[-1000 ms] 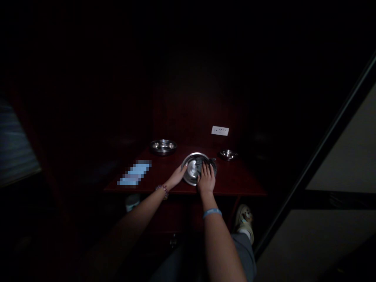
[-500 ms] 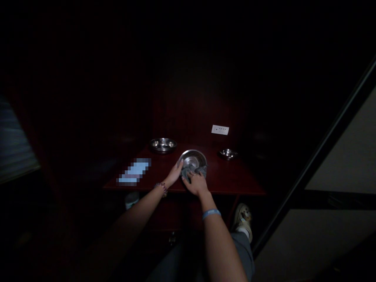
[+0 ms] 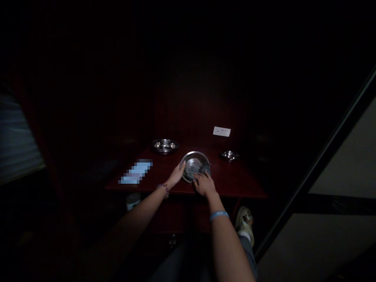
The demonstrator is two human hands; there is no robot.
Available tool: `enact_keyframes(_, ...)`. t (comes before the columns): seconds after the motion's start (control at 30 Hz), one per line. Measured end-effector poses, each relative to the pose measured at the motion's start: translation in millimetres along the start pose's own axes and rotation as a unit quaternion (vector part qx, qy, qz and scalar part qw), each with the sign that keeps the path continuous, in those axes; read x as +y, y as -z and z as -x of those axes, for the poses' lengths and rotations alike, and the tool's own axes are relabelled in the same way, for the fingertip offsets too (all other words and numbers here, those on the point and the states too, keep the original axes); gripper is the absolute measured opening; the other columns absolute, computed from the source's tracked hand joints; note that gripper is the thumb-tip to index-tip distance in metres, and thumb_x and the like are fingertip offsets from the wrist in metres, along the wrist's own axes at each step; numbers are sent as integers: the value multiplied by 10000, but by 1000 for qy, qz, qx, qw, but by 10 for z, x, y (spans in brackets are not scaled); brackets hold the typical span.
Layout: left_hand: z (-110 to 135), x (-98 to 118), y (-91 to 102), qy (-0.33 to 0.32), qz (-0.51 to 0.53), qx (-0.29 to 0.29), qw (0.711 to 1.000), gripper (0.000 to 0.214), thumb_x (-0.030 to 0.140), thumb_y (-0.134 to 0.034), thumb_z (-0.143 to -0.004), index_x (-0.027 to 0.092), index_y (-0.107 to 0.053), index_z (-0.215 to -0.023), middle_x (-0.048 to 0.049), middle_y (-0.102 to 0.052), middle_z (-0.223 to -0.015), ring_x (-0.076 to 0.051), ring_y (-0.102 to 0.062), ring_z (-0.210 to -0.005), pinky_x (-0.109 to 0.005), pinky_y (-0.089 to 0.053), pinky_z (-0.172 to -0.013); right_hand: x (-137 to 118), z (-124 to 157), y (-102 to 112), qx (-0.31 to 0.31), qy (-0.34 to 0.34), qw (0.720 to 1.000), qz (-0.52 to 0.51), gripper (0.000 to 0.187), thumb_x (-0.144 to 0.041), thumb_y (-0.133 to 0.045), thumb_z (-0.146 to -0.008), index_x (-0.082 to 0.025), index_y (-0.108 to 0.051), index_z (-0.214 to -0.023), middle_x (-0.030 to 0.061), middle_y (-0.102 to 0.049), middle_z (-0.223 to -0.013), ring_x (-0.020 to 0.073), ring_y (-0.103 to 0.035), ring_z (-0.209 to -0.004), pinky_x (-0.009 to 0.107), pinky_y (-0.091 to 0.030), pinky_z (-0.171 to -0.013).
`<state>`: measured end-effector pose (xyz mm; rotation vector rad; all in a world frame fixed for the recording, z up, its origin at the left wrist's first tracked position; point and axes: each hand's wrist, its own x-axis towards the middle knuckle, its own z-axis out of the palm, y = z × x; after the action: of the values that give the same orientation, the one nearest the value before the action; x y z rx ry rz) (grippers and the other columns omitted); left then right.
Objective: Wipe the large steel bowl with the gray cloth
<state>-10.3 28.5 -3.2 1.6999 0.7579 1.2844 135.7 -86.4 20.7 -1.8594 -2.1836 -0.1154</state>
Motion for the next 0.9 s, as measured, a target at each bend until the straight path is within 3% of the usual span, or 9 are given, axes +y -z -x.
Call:
enact_keyframes(0.27, 23, 103, 3, 23, 41, -21, 999, 512, 465, -404, -942, 101, -602, -1243, -158, -654, -1263, -259, -599, -1196, -417, -400, -1093, -81, -13, -50, 93, -39, 991, 88, 501, -301, -374, -980, -164, -430, -1459, 83, -417, -1509, 236, -291, -1440, 477, -87, -1203)
enact_keyframes(0.4, 49, 155, 13, 27, 41, -36, 998, 503, 474, -422, -930, 106, -628, -1204, -161, -663, -1250, -258, -609, -1180, -398, -404, -1093, -194, -71, -93, 83, -6, 993, 83, 507, -311, -350, -990, -184, -392, -1479, 57, -327, -1560, 237, -261, -1452, 484, -127, -1195)
enact_keyframes(0.5, 55, 169, 6, 29, 32, -43, 998, 526, 490, -402, -933, 89, -626, -1190, -156, -681, -1217, -254, -625, -1153, -391, -422, -1079, -236, -91, -93, 64, 18, 995, 77, 487, -330, -326, -999, -210, -424, -1461, 34, -342, -1554, 221, -296, -1437, 473, -125, -1199)
enact_keyframes(0.67, 65, 195, -6, 35, 33, -56, 997, 496, 482, -406, -938, 115, -630, -1185, -131, -685, -1222, -237, -627, -1147, -363, -431, -1069, -227, -84, -90, 123, -39, 987, 101, 498, -317, -336, -998, -205, -394, -1479, 48, -345, -1552, 250, -287, -1441, 510, -22, -1203)
enact_keyframes(0.9, 58, 186, 5, 25, 25, -26, 999, 495, 502, -431, -929, 120, -641, -1161, -122, -689, -1211, -243, -622, -1152, -391, -409, -1090, -238, -43, 11, 47, 6, 996, 72, 514, -409, -344, -1003, -195, -422, -1464, 78, -334, -1555, 279, -258, -1455, 519, -20, -1194)
